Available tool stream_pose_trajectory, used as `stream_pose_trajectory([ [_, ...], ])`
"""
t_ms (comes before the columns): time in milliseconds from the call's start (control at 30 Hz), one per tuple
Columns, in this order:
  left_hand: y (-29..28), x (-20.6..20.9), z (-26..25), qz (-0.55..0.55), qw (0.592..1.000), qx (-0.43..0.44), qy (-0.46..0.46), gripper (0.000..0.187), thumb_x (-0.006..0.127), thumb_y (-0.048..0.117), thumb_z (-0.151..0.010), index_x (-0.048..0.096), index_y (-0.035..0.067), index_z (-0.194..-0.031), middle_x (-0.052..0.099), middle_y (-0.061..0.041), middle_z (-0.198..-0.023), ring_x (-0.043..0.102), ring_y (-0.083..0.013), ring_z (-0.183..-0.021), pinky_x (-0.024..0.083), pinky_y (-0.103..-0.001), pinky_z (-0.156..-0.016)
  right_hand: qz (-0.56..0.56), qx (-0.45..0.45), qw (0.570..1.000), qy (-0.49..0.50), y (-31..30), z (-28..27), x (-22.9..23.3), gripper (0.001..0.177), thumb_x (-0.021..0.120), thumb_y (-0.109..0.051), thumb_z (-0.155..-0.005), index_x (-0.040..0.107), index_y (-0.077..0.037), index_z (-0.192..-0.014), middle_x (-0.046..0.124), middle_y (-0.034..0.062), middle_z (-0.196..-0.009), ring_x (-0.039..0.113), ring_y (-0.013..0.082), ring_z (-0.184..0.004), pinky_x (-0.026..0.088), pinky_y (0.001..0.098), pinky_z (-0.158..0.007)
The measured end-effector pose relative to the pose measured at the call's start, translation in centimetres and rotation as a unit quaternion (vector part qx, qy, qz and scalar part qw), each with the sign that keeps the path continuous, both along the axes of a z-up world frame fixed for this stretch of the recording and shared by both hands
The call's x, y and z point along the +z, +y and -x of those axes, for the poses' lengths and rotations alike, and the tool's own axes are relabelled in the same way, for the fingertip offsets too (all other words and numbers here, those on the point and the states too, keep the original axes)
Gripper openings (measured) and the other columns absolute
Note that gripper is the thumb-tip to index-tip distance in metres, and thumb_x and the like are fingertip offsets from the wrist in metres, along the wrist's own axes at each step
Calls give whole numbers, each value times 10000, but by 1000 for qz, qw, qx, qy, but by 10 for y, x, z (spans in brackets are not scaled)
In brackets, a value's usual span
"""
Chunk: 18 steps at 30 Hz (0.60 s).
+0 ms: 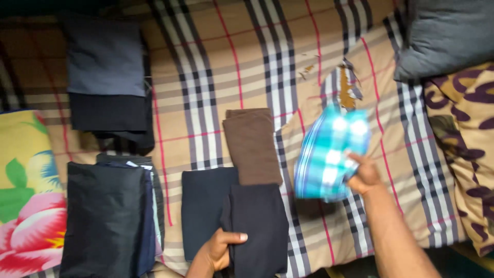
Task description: Folding various items of clothing and organizing them into piles on a bed.
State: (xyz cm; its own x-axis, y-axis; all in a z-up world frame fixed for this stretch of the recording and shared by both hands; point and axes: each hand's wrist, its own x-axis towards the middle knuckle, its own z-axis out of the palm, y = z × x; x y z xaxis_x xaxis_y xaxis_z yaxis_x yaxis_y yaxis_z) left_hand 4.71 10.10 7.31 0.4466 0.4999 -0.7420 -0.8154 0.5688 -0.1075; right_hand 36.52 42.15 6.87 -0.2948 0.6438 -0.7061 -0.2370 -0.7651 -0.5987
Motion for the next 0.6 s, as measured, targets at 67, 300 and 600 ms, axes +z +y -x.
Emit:
stream_pose_trajectory([
  [67, -12, 0, 0, 8, 1000, 16, 2, 622, 693, -44, -725, 546, -201, -1308, 694, -331, -1201, 718, -437, -1091, 578, -569, -993, -80, 12, 995, 60, 39, 49, 54, 811, 694, -195, -830, 376, -64, -1565, 576, 138, -1450, 550, 363, -1340, 424, 568, -1137],
  [300, -15, 4, 1, 23, 996, 64, 50, 721, 698, -93, -668, 559, -101, -1375, 708, -275, -1255, 709, -403, -1166, 559, -529, -1052, -191, 16, 956, 223, 168, 171, 44, 810, 687, -320, -965, 309, -19, -1614, 478, 176, -1601, 463, 398, -1509, 359, 584, -1301],
  [600, 7, 15, 21, -28, 991, 122, 47, 702, 754, -21, -709, 555, -85, -1379, 696, -250, -1264, 692, -398, -1155, 547, -553, -1022, 117, 283, 952, 18, -86, 179, -32, 742, 532, -643, -922, 601, -67, -1385, 700, 106, -1288, 650, 264, -1191, 537, 397, -992],
])
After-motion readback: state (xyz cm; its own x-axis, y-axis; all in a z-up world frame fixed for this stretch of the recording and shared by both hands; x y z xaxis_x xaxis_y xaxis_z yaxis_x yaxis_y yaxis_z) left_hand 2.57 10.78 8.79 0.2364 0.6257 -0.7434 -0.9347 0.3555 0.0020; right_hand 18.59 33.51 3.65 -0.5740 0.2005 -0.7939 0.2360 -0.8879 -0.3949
